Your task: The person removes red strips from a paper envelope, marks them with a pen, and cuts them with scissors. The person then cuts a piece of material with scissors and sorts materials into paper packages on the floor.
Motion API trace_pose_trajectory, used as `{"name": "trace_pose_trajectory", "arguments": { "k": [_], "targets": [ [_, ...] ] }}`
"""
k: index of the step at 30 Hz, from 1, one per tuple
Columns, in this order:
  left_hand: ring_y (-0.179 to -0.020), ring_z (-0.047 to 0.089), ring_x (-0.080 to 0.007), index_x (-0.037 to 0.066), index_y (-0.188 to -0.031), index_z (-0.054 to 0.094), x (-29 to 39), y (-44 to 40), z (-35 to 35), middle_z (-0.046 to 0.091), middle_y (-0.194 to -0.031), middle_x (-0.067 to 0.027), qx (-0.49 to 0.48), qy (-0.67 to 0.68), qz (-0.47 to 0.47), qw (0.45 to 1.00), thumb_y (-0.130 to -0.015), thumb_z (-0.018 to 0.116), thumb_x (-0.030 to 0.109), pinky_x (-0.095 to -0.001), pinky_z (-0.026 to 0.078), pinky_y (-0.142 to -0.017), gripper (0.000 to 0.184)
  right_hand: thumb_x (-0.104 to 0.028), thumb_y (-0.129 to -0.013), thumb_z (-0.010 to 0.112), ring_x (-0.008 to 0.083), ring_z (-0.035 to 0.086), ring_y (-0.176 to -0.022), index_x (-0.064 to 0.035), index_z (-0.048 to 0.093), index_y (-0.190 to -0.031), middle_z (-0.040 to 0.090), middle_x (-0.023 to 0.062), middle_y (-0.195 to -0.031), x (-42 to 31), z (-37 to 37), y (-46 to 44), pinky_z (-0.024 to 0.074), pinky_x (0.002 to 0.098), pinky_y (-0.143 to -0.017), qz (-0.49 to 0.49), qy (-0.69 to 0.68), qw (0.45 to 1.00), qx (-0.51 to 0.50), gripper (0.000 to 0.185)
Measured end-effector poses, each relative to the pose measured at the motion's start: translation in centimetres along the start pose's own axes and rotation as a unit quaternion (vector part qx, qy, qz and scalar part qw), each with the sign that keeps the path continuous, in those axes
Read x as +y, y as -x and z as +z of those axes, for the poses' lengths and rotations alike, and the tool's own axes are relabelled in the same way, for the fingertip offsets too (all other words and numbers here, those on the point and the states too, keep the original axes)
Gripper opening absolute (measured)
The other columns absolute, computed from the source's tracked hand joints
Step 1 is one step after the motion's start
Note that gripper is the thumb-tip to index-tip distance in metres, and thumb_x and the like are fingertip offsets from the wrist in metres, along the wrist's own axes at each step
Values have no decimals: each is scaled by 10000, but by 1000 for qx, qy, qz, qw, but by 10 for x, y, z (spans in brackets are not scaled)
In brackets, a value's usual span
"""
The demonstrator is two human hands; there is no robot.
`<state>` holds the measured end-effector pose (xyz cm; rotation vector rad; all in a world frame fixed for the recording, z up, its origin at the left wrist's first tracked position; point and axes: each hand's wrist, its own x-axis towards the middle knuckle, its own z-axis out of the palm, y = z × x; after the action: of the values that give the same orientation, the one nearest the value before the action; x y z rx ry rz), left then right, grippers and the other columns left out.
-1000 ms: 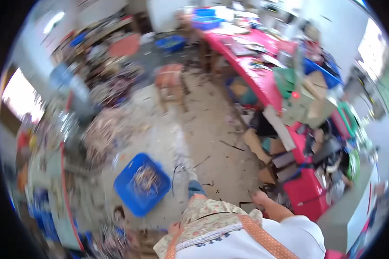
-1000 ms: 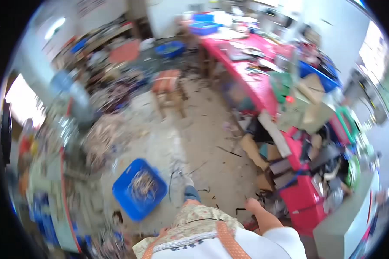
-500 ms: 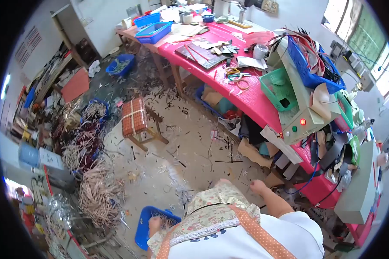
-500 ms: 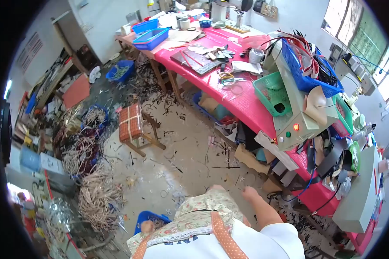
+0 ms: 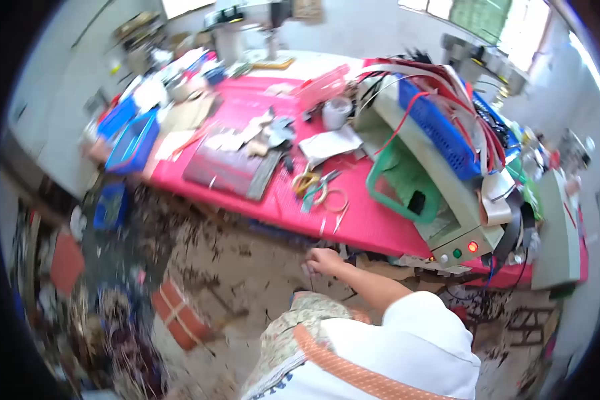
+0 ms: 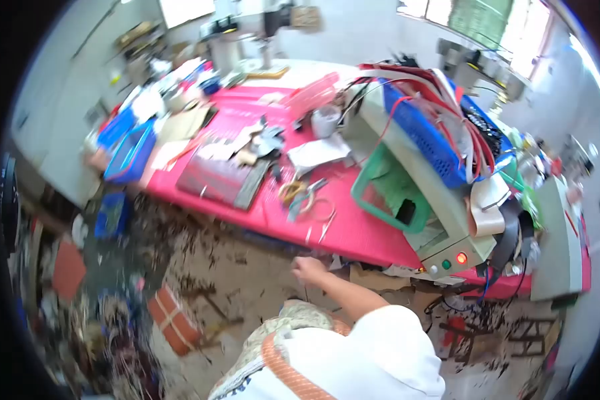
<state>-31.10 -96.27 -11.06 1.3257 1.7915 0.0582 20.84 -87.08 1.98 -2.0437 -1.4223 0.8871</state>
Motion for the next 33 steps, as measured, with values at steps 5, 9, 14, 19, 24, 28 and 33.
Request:
{"name": "trace_pose_trajectory", "arguments": {
  "k": [5, 9, 14, 19, 24, 28, 33],
  "targets": [
    [-663, 584, -183, -32, -947, 633, 119, -102, -48, 629, -770, -76, -78, -29, -21, 996, -855, 591, 146, -319, 472, -590, 204, -240, -811, 632, 324, 639, -767, -63, 626, -864, 662, 140, -825, -70, -44, -175, 491, 424, -658, -133, -21, 980, 144, 185],
    [-630, 570, -175, -40, -939, 625, 187, -172, -86, 614, -745, -73, -107, -44, 0, 993, -857, 585, 129, -305, 458, -558, 192, -227, -816, 632, 282, 653, -746, -50, 640, -883, 665, 134, -835, -111, -140, -210, 502, 392, -658, -172, -79, 945, 265, 189],
    [-589, 553, -164, -51, -928, 614, 245, -241, -130, 595, -714, -69, -139, -72, 24, 987, -859, 578, 109, -287, 440, -519, 178, -151, -786, 634, 299, 630, -827, -54, 657, -889, 653, 131, -859, -95, -290, -137, 491, 391, -740, -80, -21, 845, 528, 143],
    [-548, 537, -154, -61, -918, 603, 299, -298, -163, 577, -682, -65, -157, -70, 40, 984, -861, 570, 89, -269, 422, -480, 164, -171, -750, 645, 342, 546, -1066, -29, 520, -1165, 574, 179, -1123, -64, -449, 8, 426, 412, -926, 126, 391, 579, 704, 457],
    [-507, 520, -144, -72, -908, 593, 363, -320, -168, 558, -651, -61, -146, 32, 29, 988, -863, 563, 68, -252, 404, -442, 150, -263, -736, 659, 284, 648, -946, -104, 699, -961, 680, 158, -983, -16, -544, 73, 499, 387, -835, 390, 233, 776, 438, 278],
    [-857, 662, -242, -60, -1128, 591, 400, -308, -140, 673, -930, -159, -162, 7, 1, 987, -894, 611, 158, -335, 530, -762, 320, -265, -748, 664, 245, 675, -763, -51, 714, -867, 704, 113, -816, -60, -604, 63, 519, 366, -717, 307, 316, 701, 561, 251],
    [-705, 633, -176, -74, -993, 644, 345, -336, -96, 677, -800, -117, -181, -45, 181, 966, -812, 642, 158, -282, 497, -642, 294, -400, -698, 712, 236, 674, -783, -33, 711, -907, 706, 120, -848, -117, -599, 34, 515, 356, -719, 363, 290, 841, 277, 422]
  ]
}}
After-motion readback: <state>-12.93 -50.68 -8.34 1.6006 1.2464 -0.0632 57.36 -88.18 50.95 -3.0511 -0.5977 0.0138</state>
